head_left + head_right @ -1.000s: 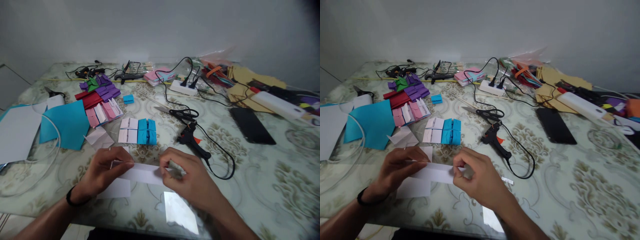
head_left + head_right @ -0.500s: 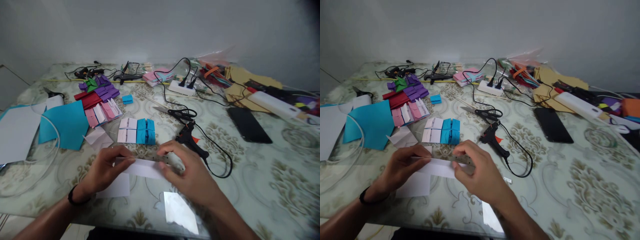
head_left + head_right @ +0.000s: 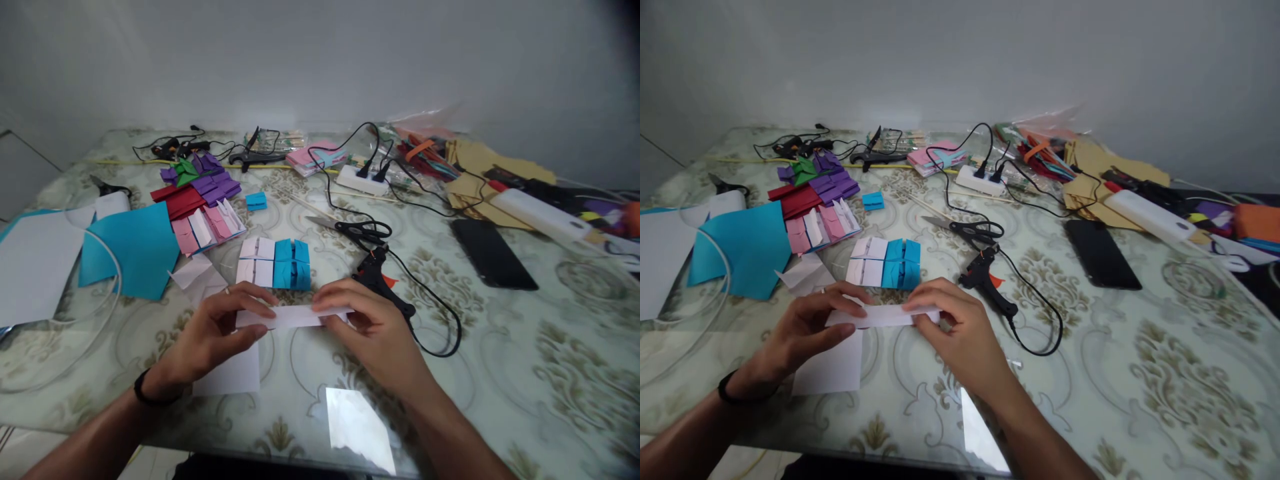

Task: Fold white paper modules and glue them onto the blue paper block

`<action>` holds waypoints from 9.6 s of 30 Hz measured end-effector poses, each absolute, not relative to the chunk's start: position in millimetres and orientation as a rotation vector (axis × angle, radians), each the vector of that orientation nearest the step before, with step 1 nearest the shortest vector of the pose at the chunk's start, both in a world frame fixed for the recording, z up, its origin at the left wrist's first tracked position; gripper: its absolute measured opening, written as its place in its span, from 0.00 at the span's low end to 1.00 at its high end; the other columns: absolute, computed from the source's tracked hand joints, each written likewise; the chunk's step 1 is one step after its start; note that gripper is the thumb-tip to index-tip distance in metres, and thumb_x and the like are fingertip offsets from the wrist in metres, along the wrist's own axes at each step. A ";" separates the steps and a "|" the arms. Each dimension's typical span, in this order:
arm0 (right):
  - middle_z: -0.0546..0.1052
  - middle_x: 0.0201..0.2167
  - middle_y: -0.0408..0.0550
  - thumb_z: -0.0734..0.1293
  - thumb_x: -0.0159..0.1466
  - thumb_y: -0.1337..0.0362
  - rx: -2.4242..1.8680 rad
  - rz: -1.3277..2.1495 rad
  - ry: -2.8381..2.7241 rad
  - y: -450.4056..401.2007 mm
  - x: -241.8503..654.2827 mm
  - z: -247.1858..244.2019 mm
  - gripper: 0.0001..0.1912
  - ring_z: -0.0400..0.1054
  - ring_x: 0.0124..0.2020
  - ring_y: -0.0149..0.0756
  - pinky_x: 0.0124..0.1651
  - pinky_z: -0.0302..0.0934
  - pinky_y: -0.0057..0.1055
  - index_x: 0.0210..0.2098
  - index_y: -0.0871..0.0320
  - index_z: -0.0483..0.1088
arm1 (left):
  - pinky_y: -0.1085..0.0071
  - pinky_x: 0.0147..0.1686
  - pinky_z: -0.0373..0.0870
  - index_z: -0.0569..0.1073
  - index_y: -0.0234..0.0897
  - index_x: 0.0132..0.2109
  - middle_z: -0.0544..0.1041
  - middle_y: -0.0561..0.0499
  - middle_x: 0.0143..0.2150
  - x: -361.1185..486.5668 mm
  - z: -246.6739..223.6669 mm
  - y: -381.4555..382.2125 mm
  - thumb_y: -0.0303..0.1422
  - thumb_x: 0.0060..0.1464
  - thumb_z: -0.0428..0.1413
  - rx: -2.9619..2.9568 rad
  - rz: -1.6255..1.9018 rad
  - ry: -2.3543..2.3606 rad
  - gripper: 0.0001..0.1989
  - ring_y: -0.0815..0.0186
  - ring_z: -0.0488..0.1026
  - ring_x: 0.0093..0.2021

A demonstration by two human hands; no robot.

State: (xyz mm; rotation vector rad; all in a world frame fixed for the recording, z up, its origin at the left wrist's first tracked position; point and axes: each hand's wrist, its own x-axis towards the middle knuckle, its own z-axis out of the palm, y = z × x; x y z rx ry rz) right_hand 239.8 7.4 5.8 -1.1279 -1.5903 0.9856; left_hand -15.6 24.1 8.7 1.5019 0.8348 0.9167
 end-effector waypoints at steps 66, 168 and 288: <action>0.70 0.18 0.37 0.75 0.66 0.54 -1.140 1.335 -1.068 11.4 242.3 -8.5 0.20 0.61 0.20 0.27 0.25 0.59 0.27 0.25 0.56 0.68 | 0.72 0.33 0.78 0.76 0.34 0.32 0.85 0.45 0.29 -5.5 7.3 18.5 0.42 0.65 0.61 1.256 0.348 0.908 0.17 0.64 0.83 0.30; 0.70 0.23 0.40 0.68 0.69 0.53 -1.346 1.300 -1.564 -0.3 218.8 -5.3 0.17 0.66 0.24 0.32 0.28 0.60 0.29 0.28 0.56 0.67 | 0.72 0.36 0.71 0.79 0.37 0.45 0.81 0.51 0.38 -4.7 -0.1 16.0 0.37 0.69 0.55 1.591 0.586 0.997 0.11 0.65 0.76 0.38; 0.73 0.27 0.44 0.72 0.57 0.61 -1.105 1.691 -1.246 -0.2 210.0 -11.9 0.08 0.64 0.29 0.32 0.33 0.61 0.31 0.30 0.58 0.72 | 0.73 0.33 0.75 0.80 0.34 0.31 0.84 0.48 0.28 -5.2 5.6 16.0 0.42 0.70 0.53 1.633 0.521 1.055 0.22 0.65 0.81 0.30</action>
